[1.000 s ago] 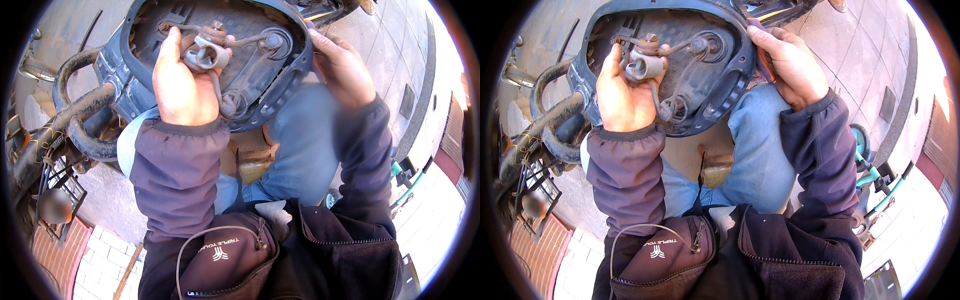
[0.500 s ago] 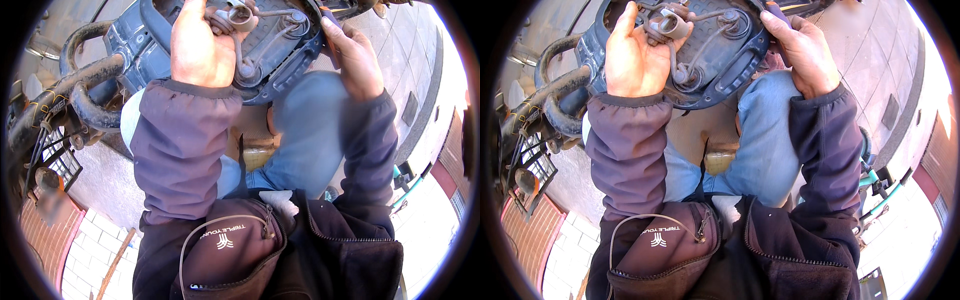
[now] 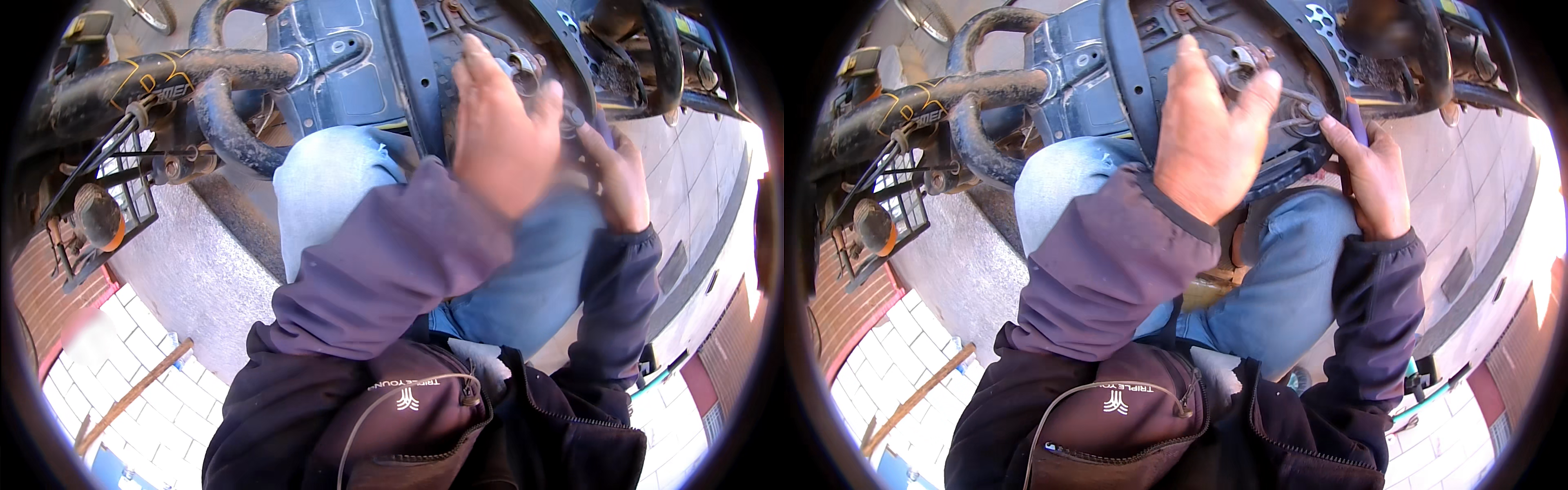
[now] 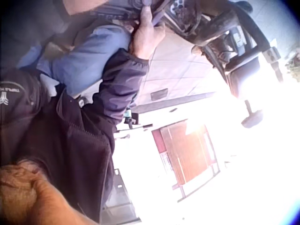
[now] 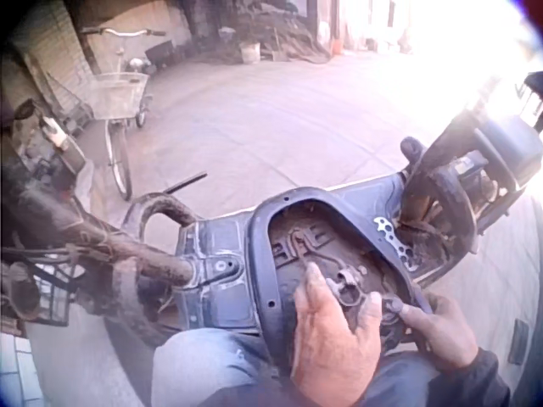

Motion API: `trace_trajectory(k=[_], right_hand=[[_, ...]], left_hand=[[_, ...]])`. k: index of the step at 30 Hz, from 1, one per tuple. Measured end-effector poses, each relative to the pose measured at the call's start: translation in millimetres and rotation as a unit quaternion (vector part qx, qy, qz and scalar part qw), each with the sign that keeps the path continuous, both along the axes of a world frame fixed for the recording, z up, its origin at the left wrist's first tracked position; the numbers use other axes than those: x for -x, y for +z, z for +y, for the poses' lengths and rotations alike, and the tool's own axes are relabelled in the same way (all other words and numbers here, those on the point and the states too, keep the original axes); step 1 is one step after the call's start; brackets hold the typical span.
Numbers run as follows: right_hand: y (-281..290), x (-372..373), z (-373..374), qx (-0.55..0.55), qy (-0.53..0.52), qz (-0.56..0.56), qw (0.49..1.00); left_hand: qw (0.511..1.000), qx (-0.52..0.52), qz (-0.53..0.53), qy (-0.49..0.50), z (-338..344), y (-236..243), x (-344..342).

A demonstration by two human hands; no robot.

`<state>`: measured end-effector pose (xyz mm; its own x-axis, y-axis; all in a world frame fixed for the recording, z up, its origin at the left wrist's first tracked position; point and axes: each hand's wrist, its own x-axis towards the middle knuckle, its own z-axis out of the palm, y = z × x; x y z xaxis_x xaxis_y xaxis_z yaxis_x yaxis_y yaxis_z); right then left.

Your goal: The person uses pliers and a screwdriver to manipulate internal components of a mechanical device, likely a lawnmower. They remove a small cylindrical part, adjust wires and springs, and reposition the internal cover.

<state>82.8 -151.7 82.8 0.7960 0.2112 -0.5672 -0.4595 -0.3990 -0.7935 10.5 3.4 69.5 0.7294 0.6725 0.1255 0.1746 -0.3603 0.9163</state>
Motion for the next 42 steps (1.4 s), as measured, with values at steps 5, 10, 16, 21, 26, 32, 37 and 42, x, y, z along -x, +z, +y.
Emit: trace_trajectory(k=[5, 10, 16, 21, 26, 32, 37, 42], right_hand=[[6.9, 4.0, 12.9, 0.029, -0.009, -0.008, 1.000], [4.2, 1.9, 10.7, 0.026, 0.011, 0.004, 1.000], [8.3, 3.9, 11.4, 0.000, 0.001, 0.016, 1.000], [-9.3, 1.8, 1.8, -0.052, -0.015, -0.004, 0.999], [-6.6, -1.2, -4.3, -0.032, 0.027, -0.029, 0.999], [-3.5, 0.5, -10.2, -0.034, 0.045, -0.042, 0.998], [-6.2, -0.3, -14.0, -0.019, 0.019, -0.042, 0.999], [-5.2, 0.8, -11.6, -0.027, 0.011, -0.058, 0.998]], left_hand=[[0.998, -0.007, 0.046, -0.045, -3.4, 0.9, 9.2], [0.998, 0.005, 0.045, -0.041, 2.9, -1.7, 6.6], [0.998, 0.007, 0.051, -0.035, 6.2, 3.8, 5.4], [0.998, 0.006, 0.053, -0.031, 12.9, 4.2, 2.9], [0.999, 0.001, 0.034, -0.026, 18.1, -6.6, 0.5], [0.999, 0.029, 0.035, -0.007, 27.8, -14.7, -2.5], [0.993, 0.091, 0.069, -0.019, 25.9, -7.3, -3.7], [0.985, 0.150, 0.081, -0.010, 24.6, -2.4, -5.8]])
